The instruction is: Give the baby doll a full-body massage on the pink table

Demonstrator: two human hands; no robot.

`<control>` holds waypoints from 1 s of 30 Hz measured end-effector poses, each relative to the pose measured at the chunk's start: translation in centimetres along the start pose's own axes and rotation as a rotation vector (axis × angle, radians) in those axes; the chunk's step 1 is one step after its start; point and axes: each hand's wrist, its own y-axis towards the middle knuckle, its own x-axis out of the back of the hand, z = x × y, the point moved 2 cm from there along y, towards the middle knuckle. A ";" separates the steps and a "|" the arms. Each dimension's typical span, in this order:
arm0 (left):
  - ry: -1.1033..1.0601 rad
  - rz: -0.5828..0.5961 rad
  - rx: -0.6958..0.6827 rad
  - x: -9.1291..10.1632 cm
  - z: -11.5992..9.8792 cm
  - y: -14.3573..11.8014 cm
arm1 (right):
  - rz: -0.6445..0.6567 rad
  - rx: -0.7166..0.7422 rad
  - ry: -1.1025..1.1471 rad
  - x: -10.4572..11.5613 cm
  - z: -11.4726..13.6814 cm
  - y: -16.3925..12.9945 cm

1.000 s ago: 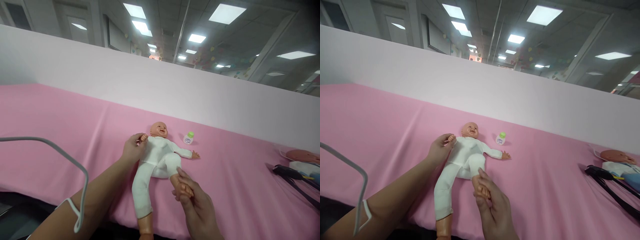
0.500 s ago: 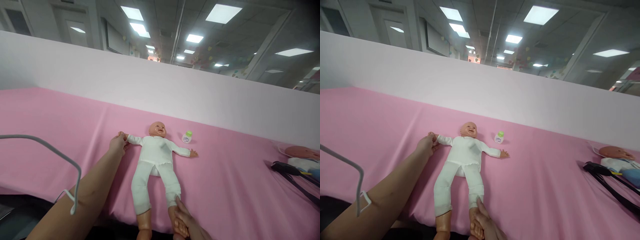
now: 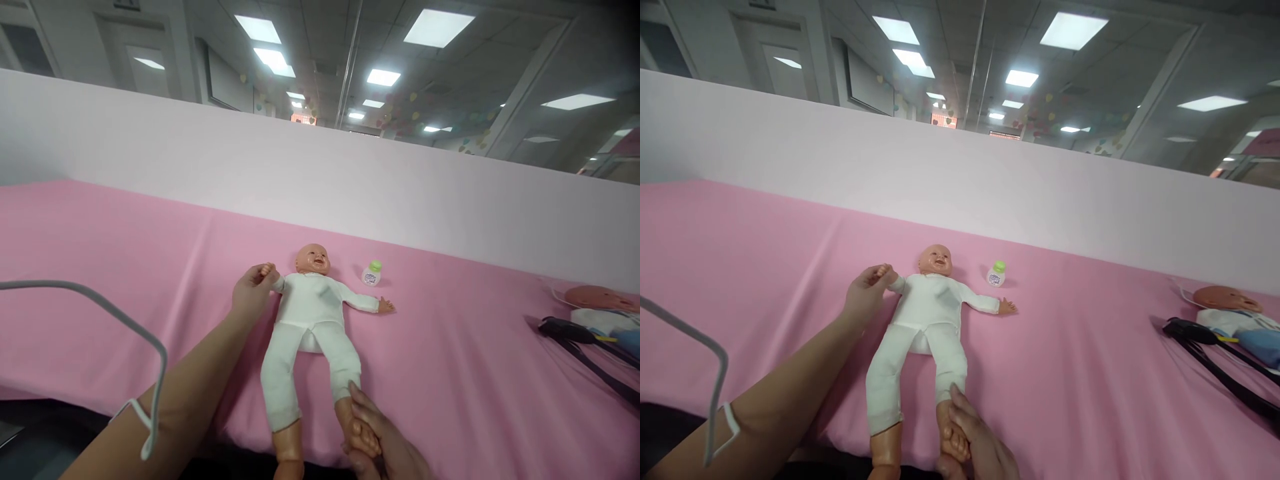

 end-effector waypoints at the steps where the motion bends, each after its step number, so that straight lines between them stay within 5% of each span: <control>1: 0.071 0.057 -0.064 -0.5 -0.3 -0.7 | 0.002 -0.002 0.028 0.3 0.3 0.8; 6: 0.418 0.290 -0.384 -2.2 -1.4 -2.7 | 0.117 0.013 0.091 1.0 1.2 5.5; 16: 0.516 0.340 -0.428 -1.9 -1.9 -2.9 | 0.066 -0.113 0.169 -2.1 1.0 11.5; 22: 0.513 0.350 -0.418 -1.9 -1.5 -2.7 | 0.101 -0.080 0.168 -2.6 0.7 11.6; 30: 0.381 0.244 -0.321 -1.4 -1.8 -2.1 | 0.170 -0.036 0.249 0.3 2.1 8.0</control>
